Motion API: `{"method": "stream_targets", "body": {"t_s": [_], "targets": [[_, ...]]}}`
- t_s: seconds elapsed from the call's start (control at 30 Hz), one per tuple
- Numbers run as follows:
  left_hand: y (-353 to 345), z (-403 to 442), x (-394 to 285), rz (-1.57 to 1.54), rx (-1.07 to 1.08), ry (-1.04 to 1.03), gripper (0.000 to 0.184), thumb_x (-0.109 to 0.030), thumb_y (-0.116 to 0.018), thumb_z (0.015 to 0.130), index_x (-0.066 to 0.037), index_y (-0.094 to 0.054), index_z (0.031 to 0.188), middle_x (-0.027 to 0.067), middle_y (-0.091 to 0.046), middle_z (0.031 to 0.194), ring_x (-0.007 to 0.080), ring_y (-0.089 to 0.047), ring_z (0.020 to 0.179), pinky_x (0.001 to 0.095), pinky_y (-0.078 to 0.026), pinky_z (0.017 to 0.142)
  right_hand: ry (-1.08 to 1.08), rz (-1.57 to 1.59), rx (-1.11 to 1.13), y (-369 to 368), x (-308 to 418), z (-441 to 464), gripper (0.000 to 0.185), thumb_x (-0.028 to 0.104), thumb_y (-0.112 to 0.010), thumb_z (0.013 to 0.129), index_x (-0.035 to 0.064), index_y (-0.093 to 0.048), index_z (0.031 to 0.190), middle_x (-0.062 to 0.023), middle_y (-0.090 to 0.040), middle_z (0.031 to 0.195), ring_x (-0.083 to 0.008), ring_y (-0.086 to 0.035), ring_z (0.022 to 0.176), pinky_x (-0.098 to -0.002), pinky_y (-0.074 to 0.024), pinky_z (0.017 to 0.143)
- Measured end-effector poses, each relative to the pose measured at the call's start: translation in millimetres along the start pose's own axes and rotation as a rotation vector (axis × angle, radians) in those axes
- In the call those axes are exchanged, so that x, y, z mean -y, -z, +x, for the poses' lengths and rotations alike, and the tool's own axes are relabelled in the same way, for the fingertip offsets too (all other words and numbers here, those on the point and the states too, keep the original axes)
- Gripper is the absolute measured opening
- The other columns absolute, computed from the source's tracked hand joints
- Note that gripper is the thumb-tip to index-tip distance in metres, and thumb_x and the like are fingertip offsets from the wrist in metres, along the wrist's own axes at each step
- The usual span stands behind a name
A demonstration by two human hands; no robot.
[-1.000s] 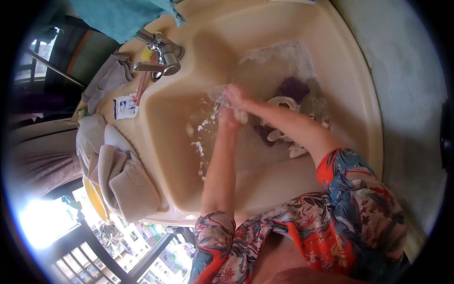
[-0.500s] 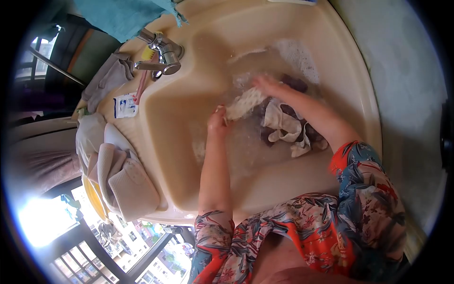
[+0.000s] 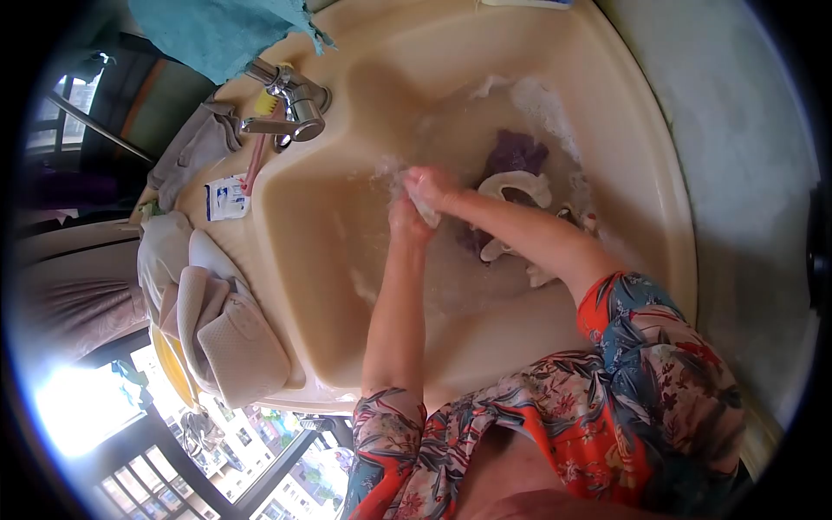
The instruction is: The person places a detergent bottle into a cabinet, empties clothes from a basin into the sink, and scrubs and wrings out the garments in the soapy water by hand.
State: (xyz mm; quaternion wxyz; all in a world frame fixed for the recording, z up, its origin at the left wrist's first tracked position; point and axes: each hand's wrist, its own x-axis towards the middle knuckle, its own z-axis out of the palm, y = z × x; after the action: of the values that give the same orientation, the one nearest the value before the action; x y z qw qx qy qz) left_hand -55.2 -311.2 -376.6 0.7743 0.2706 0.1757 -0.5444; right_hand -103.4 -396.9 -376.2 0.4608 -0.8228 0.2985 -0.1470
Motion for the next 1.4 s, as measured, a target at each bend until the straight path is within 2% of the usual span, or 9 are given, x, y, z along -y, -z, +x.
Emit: {"method": "stream_targets", "body": {"t_s": [0.2,0.3,0.4,0.6,0.7,0.77,0.9,1.17,1.4], "targets": [[-14,-25,-21,0.443,-0.518,-0.054,0.028,-0.018,-0.046,0.086,-0.002,-0.047,0.108,0.0096,-0.056,0.100,0.0255,-0.053,0.096,0.0399,-0.046,0.079,-0.130,-0.205,0.232,91,-81,57,0.032,0.037,-0.051,0.079,0.0072,-0.061,0.082,-0.0119,-0.062,0.073,-0.0248,-0.060,0.064,-0.0363,-0.0454,0.064],[32,-1,-13,0.468,-0.360,-0.041,0.026,-0.020,-0.045,0.086,-0.005,-0.048,0.108,0.0088,-0.056,0.105,0.0239,-0.054,0.095,0.0407,-0.045,0.075,-0.145,-0.240,0.041,79,-57,46,0.032,0.037,-0.051,0.079,0.0062,-0.061,0.085,-0.0136,-0.062,0.076,-0.0267,-0.060,0.064,-0.0366,-0.0454,0.064],[28,7,1,0.486,-0.186,-0.076,0.027,-0.019,-0.047,0.086,-0.004,-0.047,0.109,0.0088,-0.056,0.105,0.0244,-0.055,0.093,0.0428,-0.045,0.074,0.207,-0.318,0.540,47,-28,15,0.032,0.036,-0.054,0.077,0.0063,-0.062,0.085,-0.0129,-0.061,0.073,-0.0276,-0.058,0.065,-0.0377,-0.0451,0.061],[29,-18,-29,0.528,-0.303,0.026,0.034,-0.023,-0.050,0.084,-0.010,-0.043,0.115,0.0090,-0.056,0.102,0.0276,-0.057,0.088,0.0496,-0.045,0.074,-0.279,0.102,0.204,91,-68,61,0.030,0.036,-0.053,0.079,0.0072,-0.061,0.084,-0.0123,-0.061,0.073,-0.0253,-0.058,0.067,-0.0380,-0.0445,0.060],[-35,-36,-12,0.410,-0.451,0.097,0.031,-0.029,-0.043,0.087,-0.009,-0.047,0.111,0.0059,-0.055,0.105,0.0216,-0.050,0.101,0.0453,-0.039,0.084,0.086,-0.013,0.231,35,-22,22,0.028,0.034,-0.054,0.078,0.0067,-0.061,0.083,-0.0130,-0.060,0.078,-0.0248,-0.058,0.071,-0.0363,-0.0447,0.063],[46,0,-19,0.252,0.172,0.006,0.034,-0.034,-0.041,0.087,-0.011,-0.047,0.111,0.0049,-0.054,0.106,0.0201,-0.049,0.102,0.0416,-0.040,0.084,0.344,-0.084,0.248,17,24,-15,0.026,0.032,-0.054,0.077,0.0072,-0.061,0.082,-0.0133,-0.060,0.080,-0.0272,-0.058,0.073,-0.0372,-0.0448,0.065],[12,-22,0,0.331,-0.172,-0.162,0.029,-0.032,-0.039,0.087,-0.008,-0.052,0.098,0.0072,-0.055,0.095,0.0178,-0.052,0.091,0.0306,-0.044,0.074,0.511,-0.161,0.133,7,40,-35,0.025,0.030,-0.052,0.076,0.0084,-0.062,0.083,-0.0132,-0.060,0.081,-0.0277,-0.058,0.076,-0.0372,-0.0449,0.066],[3,-4,-11,0.324,-0.323,0.032,0.032,-0.031,-0.035,0.089,-0.008,-0.051,0.105,0.0066,-0.056,0.104,0.0229,-0.052,0.096,0.0407,-0.043,0.078,-0.259,-0.302,0.290,102,-47,50,0.035,0.040,-0.050,0.076,0.0095,-0.063,0.086,-0.0115,-0.062,0.084,-0.0276,-0.059,0.076,-0.0365,-0.0455,0.067],[-18,-26,-4,0.279,-0.203,0.162,0.033,-0.033,-0.041,0.087,-0.009,-0.051,0.108,0.0067,-0.055,0.106,0.0231,-0.052,0.095,0.0435,-0.041,0.077,0.140,-0.108,0.292,45,15,-14,0.023,0.031,-0.056,0.075,0.0082,-0.059,0.079,-0.0139,-0.059,0.074,-0.0300,-0.057,0.070,-0.0391,-0.0443,0.061]]}}
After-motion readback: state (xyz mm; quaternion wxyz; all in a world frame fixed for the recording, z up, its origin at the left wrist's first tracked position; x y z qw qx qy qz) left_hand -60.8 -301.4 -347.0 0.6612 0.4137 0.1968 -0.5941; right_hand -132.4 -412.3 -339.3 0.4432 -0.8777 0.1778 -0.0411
